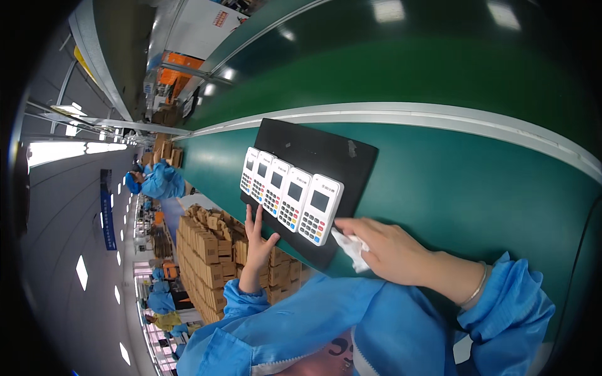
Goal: The person wipes the surfaces of several white electronic devices, likely payment terminals, using a white cloth. They handle the devices in batches, flipping them to clean different sides and stacking them on a black mat on a green workbench.
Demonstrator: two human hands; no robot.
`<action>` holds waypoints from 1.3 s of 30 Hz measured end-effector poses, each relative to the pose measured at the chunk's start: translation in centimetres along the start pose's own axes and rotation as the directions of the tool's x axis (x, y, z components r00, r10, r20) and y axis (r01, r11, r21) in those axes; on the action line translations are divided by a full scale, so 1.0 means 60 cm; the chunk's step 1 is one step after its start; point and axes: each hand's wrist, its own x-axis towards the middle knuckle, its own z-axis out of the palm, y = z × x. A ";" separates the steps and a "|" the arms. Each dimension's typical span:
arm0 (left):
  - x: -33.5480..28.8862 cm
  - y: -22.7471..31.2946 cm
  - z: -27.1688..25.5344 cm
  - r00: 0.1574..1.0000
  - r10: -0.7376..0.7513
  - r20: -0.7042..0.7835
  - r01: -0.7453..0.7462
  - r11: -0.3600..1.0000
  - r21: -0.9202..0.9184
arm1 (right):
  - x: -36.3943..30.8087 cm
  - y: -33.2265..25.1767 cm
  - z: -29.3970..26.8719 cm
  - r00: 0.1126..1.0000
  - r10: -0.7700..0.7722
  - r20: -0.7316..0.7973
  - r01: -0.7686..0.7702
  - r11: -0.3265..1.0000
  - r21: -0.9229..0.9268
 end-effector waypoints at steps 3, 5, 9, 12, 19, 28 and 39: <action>0.008 0.014 0.006 0.998 -0.067 -0.008 0.067 0.979 0.190 | -0.025 0.008 -0.009 0.992 0.008 0.127 0.004 0.996 -0.093; 0.045 0.020 0.010 0.995 -0.098 -0.030 0.101 0.986 0.133 | -0.031 0.003 -0.030 0.985 0.013 0.171 0.008 0.992 -0.125; 0.223 0.019 0.026 0.987 -0.146 -0.066 0.148 0.989 0.025 | -0.019 0.015 -0.073 0.988 0.006 0.153 0.011 0.994 -0.112; 0.372 0.002 0.047 0.982 -0.151 -0.112 0.159 0.985 0.064 | -0.020 0.027 -0.089 0.991 -0.026 0.128 0.038 0.996 -0.086; 0.645 0.058 0.062 0.971 -0.209 -0.113 0.222 0.967 0.122 | -0.024 0.035 -0.092 0.988 -0.080 0.130 0.093 0.991 -0.092; 0.696 0.056 0.080 0.975 -0.166 -0.147 0.184 0.976 0.114 | -0.024 0.040 -0.089 0.988 -0.095 0.122 0.107 0.990 -0.096; 0.571 0.188 0.107 0.857 0.400 -0.326 -0.417 0.909 0.020 | -0.034 0.029 -0.099 0.964 -0.166 0.209 0.213 0.950 -0.227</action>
